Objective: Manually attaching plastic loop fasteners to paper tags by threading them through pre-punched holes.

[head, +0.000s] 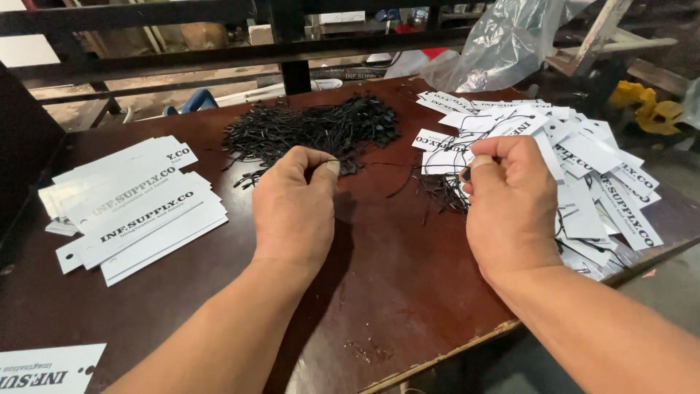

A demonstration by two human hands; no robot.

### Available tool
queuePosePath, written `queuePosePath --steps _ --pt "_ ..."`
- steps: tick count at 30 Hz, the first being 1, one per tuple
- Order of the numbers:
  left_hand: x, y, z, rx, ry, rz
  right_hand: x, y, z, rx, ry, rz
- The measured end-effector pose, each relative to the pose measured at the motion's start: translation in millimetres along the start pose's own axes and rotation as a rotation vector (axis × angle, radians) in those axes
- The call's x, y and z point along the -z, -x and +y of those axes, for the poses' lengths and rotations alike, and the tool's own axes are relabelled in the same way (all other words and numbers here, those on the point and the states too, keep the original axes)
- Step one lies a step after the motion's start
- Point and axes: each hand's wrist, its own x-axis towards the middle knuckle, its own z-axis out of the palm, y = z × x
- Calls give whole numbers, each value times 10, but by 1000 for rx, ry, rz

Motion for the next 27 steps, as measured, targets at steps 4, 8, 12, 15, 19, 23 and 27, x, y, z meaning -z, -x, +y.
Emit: queuePosePath --steps 4,8,12,15,19,23,27 --pt "-13 58 41 -9 -29 -41 42 63 -59 63 27 -90" --pt "-172 -27 -222 -517 -283 -1 49 101 -36 405 105 -183" --pt "-294 10 -353 -1015 -376 169 68 172 -76 872 100 -303" --pt "-284 40 -340 -1186 -426 185 37 173 -58 886 80 -532" --pt "-278 67 -332 -1209 -415 220 41 169 -76 614 185 -584" --pt "-274 28 -360 -1092 -390 131 39 194 -211 277 226 -568" --pt "-265 -13 -396 -1009 -318 102 22 185 -188 153 327 -519"
